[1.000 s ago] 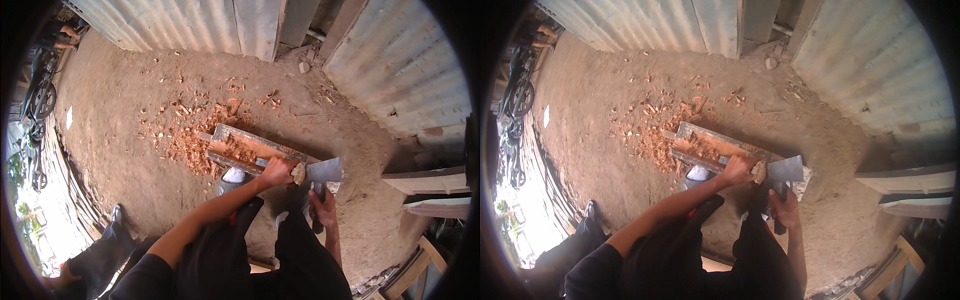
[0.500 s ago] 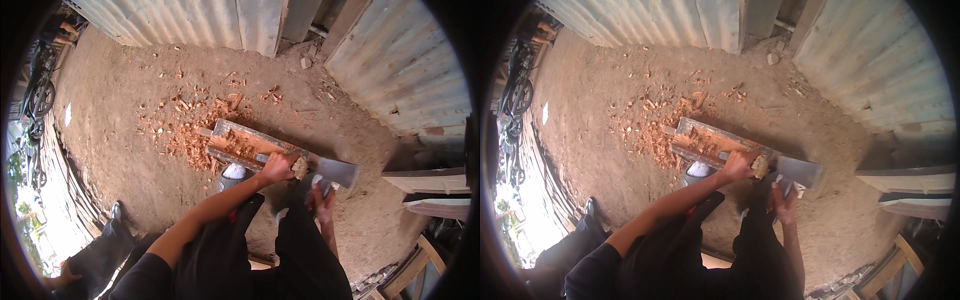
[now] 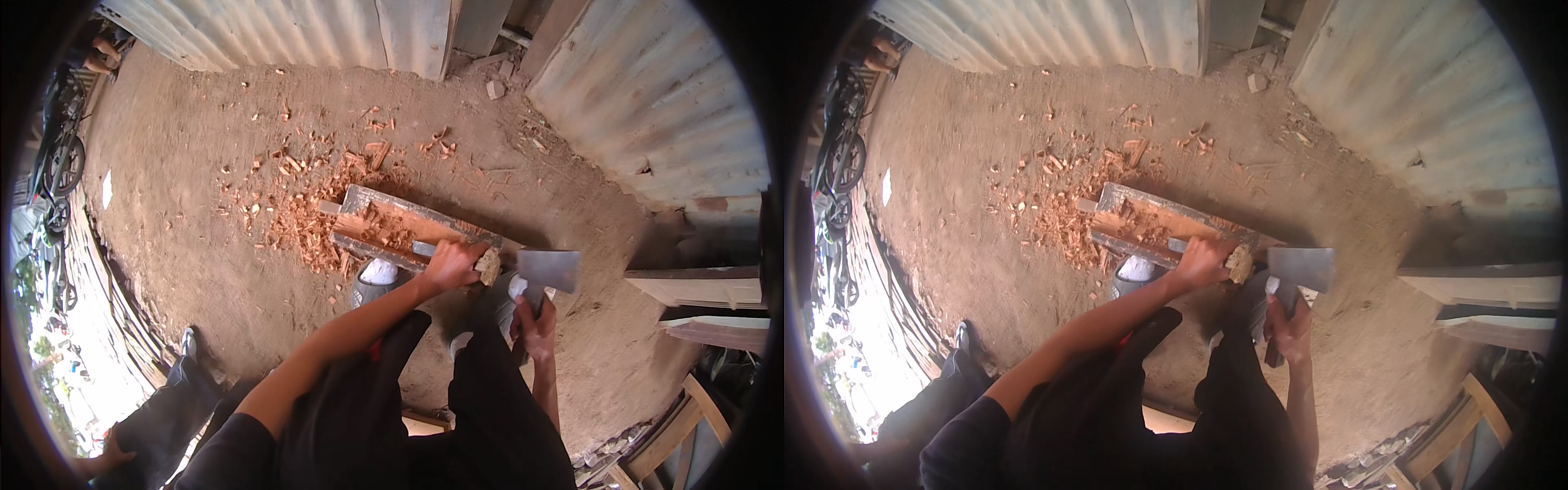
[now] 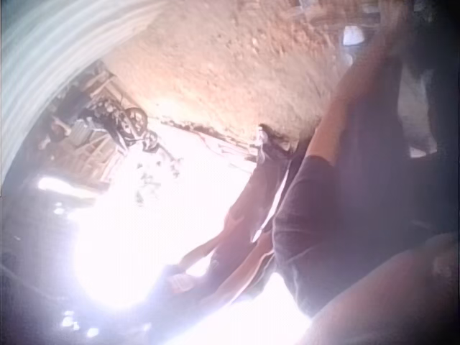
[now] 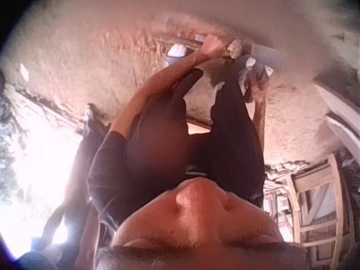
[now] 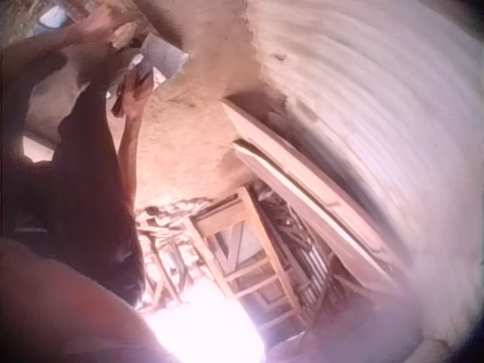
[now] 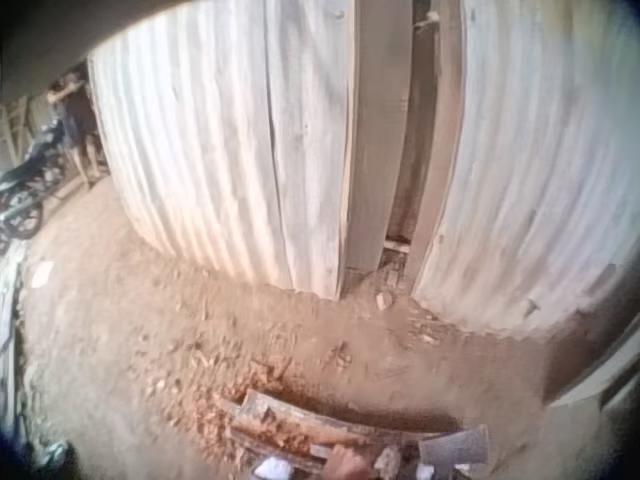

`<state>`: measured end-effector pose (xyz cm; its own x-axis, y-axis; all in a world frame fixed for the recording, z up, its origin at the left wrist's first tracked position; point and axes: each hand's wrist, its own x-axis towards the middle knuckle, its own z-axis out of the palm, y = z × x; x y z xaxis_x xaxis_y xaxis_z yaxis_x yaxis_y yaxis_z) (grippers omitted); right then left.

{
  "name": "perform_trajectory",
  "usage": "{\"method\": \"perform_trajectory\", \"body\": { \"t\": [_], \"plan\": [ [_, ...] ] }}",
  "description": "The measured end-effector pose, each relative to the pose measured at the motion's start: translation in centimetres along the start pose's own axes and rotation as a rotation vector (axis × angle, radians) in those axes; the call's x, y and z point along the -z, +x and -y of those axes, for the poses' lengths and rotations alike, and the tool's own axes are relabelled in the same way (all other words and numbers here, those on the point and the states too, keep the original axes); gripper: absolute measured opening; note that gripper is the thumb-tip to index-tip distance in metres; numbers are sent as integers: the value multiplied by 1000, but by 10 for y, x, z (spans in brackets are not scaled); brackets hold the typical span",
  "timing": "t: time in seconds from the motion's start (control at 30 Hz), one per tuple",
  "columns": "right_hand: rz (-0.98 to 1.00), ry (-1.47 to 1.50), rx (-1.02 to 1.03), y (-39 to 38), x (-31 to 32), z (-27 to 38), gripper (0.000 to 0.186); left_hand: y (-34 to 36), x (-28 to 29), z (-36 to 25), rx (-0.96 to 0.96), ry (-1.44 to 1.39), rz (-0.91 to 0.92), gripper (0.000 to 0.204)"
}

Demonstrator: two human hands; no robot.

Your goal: The person uses a machete to repeatedly strike and shape a small piece of wood clamped in a wooden vise. Wood shavings accumulate on the ground as the person continues to carve the wood.

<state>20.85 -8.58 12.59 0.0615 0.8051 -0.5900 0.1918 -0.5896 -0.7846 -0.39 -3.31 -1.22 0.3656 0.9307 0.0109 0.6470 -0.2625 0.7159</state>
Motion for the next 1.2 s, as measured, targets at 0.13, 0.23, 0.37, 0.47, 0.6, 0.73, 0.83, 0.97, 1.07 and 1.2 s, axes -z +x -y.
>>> {"method": "perform_trajectory", "body": {
  "t": [0.13, 0.23, 0.37, 0.47, 0.6, 0.73, 0.83, 0.97, 1.07, 1.2],
  "plan": [
    [22, -213, 72, 4, -12, -22, 24, -1, 1, 1, 24, -1, 27, 49],
    [160, -333, 6, 5, -4, -9, 24, -19, 5, 14, -80, -22, -28, 48],
    [113, -88, -25, -4, -2, -5, 22, -18, 10, 15, -9, 61, 119, 47],
    [102, -8, -64, -11, 0, 6, 16, -18, 13, 17, -17, 17, 65, 49],
    [58, -5, 18, -16, 4, 14, 21, -14, 15, 14, -154, -62, 9, 49],
    [32, 53, -21, -22, 4, 23, 22, -5, 23, -9, -186, -137, 33, 46],
    [22, 67, -73, -25, 2, 25, 21, 4, 29, -9, -176, -177, 11, 47],
    [35, 47, -103, -27, 0, 18, 23, 9, 26, -4, -52, -225, 21, 55],
    [45, 35, -119, -29, -2, 18, 23, 7, 22, 2, -80, -262, -49, 62],
    [60, 24, -96, -30, -2, 20, 24, 5, 22, 12, -135, -295, -178, 63]
  ]
}}
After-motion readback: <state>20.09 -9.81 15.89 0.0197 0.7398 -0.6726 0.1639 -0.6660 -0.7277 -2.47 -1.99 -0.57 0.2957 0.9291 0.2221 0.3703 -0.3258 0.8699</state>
